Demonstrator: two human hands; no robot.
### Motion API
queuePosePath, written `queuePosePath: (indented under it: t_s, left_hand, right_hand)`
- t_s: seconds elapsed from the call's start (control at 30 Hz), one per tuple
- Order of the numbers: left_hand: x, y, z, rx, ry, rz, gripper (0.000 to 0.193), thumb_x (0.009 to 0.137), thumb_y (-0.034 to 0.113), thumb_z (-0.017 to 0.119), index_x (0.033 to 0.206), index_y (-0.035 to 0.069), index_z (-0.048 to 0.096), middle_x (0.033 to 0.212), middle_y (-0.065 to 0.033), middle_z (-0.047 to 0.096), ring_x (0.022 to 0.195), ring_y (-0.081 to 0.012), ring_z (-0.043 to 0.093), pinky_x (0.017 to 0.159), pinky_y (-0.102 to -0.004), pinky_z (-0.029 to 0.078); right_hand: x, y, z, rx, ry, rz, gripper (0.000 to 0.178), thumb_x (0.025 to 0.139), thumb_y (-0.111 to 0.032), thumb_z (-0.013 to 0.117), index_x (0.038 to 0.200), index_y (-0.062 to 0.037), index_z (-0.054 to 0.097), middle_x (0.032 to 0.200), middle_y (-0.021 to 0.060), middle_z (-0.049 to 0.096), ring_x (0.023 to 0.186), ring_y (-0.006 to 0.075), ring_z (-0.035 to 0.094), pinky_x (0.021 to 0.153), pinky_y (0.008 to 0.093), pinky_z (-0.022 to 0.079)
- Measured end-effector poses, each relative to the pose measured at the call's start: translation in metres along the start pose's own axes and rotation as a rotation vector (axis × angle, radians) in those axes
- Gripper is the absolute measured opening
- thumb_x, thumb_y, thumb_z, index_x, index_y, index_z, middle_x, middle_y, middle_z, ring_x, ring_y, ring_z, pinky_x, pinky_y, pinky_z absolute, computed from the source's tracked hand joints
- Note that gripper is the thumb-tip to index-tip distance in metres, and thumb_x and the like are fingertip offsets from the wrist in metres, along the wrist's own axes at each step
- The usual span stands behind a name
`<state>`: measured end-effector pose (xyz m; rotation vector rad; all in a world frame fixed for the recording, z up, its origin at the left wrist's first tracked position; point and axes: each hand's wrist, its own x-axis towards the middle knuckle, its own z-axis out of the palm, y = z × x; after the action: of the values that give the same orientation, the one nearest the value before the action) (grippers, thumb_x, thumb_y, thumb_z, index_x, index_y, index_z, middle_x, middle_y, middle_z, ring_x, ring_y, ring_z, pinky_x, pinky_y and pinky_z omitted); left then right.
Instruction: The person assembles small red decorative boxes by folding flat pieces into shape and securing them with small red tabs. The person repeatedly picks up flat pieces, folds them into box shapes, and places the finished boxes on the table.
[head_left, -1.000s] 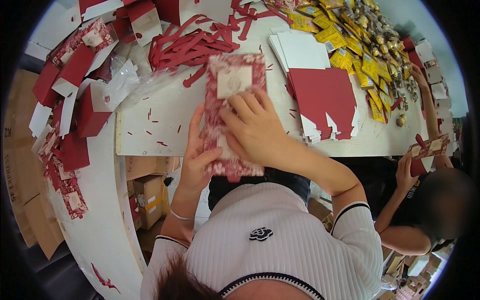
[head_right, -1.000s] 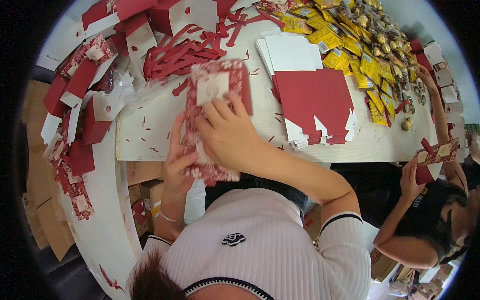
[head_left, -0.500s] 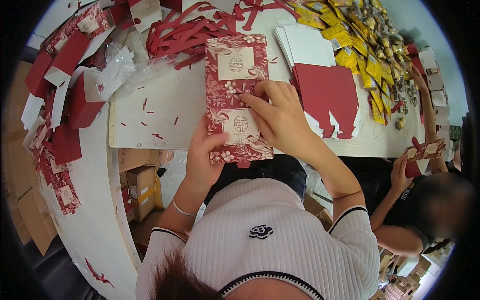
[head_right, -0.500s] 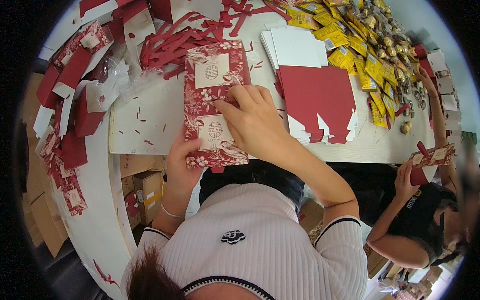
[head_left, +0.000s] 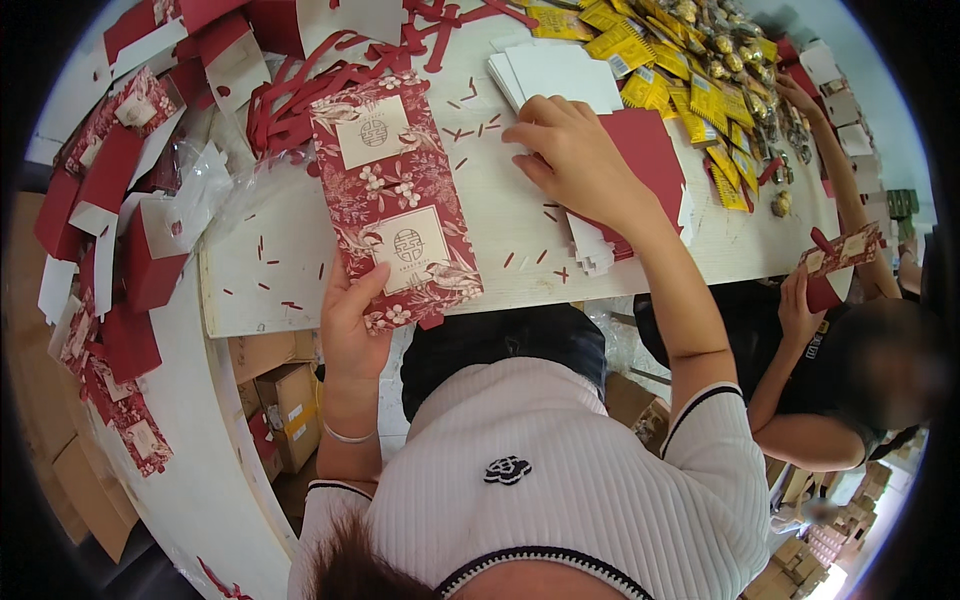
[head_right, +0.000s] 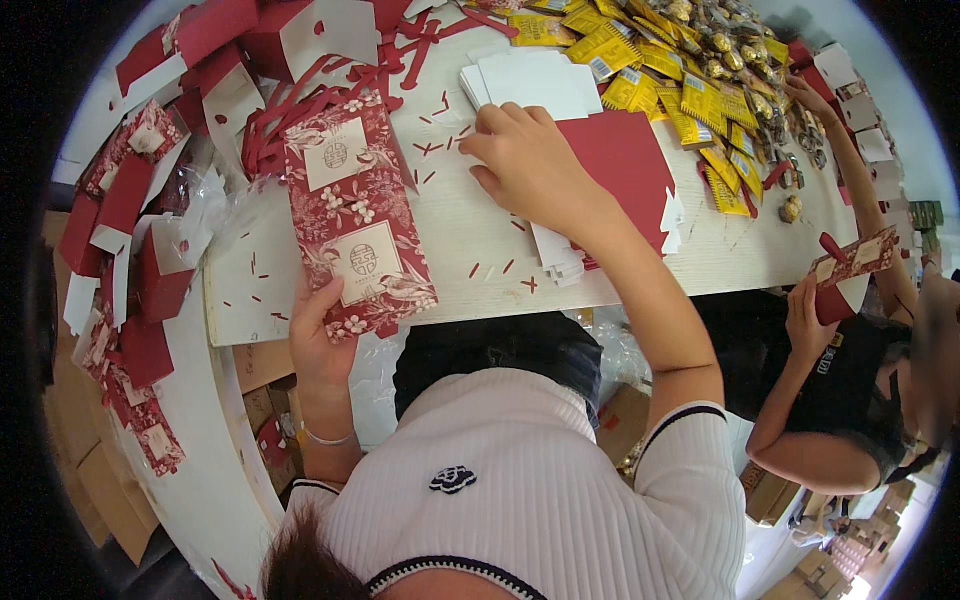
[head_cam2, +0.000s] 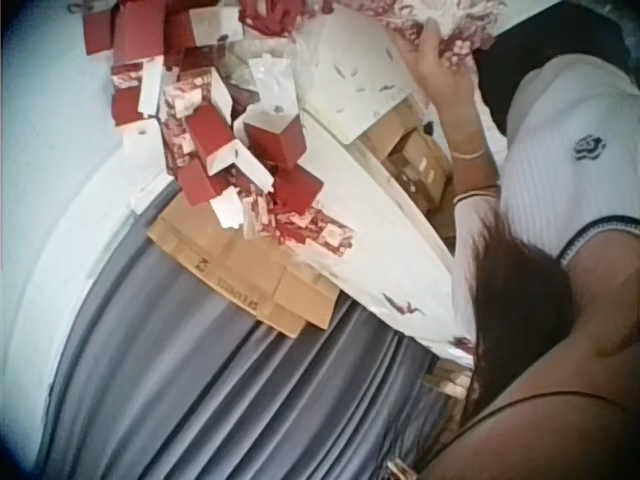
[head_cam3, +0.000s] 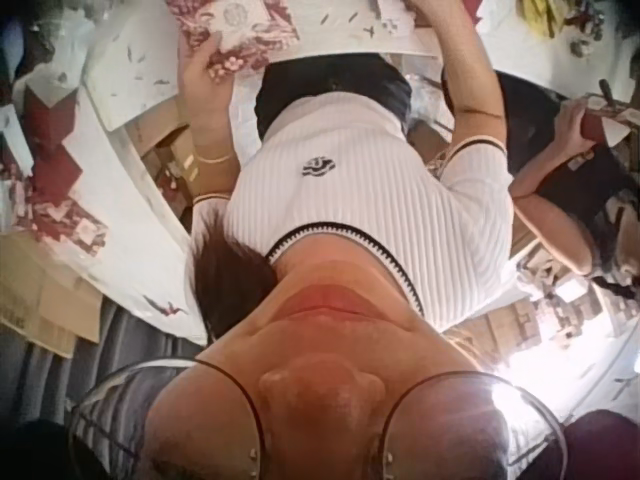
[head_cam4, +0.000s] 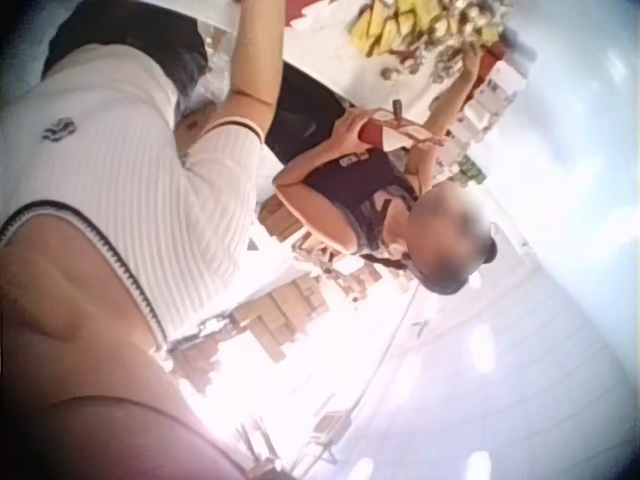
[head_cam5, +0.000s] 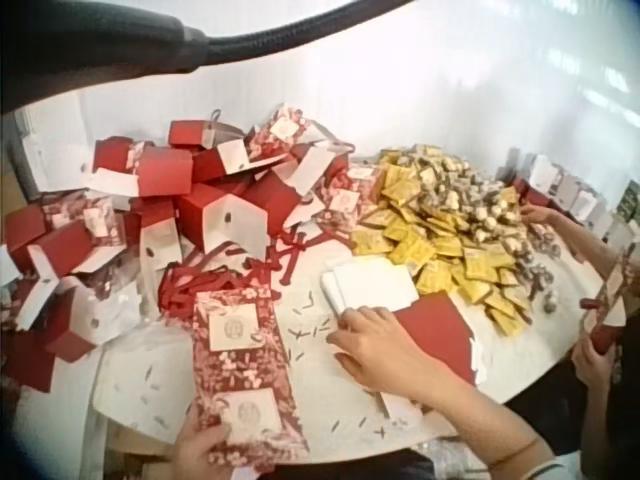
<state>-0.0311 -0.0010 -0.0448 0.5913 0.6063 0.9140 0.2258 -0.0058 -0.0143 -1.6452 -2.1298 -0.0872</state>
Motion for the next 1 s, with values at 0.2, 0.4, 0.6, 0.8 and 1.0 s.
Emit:
queuePosePath:
  t_s: [0.2,0.4,0.6,0.8,1.0]
  left_hand:
    - [0.007,-0.007,-0.007,-0.154,-0.021,-0.174,0.037,0.085,0.006,0.045,0.121,0.000,0.039,0.113,-0.0126,0.052,0.100,-0.0206,0.055,0.085,-0.0348,0.045]
    - [-0.011,-0.009,0.006,0.009,0.063,-0.187,0.035,0.086,0.008,0.047,0.119,-0.001,0.041,0.111,-0.0135,0.053,0.100,-0.0215,0.055,0.084,-0.0344,0.046]
    - [0.004,-0.016,0.004,0.155,-0.058,-0.335,0.036,0.088,0.019,0.045,0.118,0.000,0.041,0.105,-0.0134,0.056,0.094,-0.0222,0.058,0.079,-0.0332,0.049]
    - [0.002,-0.019,-0.035,0.440,-0.083,0.085,0.064,0.090,0.051,0.024,0.123,-0.001,0.040,0.116,-0.0146,0.050,0.109,-0.0257,0.046,0.091,-0.0409,0.037]
    - [0.001,0.027,0.023,0.970,0.286,0.579,0.045,0.090,0.032,0.041,0.117,-0.003,0.045,0.106,-0.0162,0.055,0.093,-0.0242,0.054,0.077,-0.0333,0.045]
  right_hand:
    - [0.040,0.038,0.029,-0.067,0.027,0.096,0.028,0.070,-0.006,0.059,0.098,-0.0053,0.058,0.090,0.0096,0.054,0.090,0.0269,0.052,0.075,0.0360,0.042]
    - [0.119,0.076,0.100,-0.207,-0.061,-0.283,0.020,0.070,-0.008,0.054,0.089,-0.0077,0.059,0.090,0.0099,0.055,0.089,0.0264,0.055,0.074,0.0370,0.046]
    - [0.146,0.105,0.136,-0.288,-0.126,-0.200,0.019,0.075,-0.013,0.049,0.089,-0.0058,0.059,0.087,0.0117,0.057,0.084,0.0258,0.058,0.068,0.0375,0.049]
    - [0.137,0.064,0.093,0.195,0.282,-0.064,0.014,0.072,-0.012,0.056,0.084,-0.0072,0.050,0.070,0.0134,0.059,0.065,0.0331,0.057,0.057,0.0437,0.045]
    - [0.093,-0.010,-0.030,1.563,0.771,0.018,0.017,0.085,-0.008,0.047,0.089,-0.0090,0.031,0.065,0.0078,0.057,0.042,0.0070,0.048,0.035,0.0190,0.035]
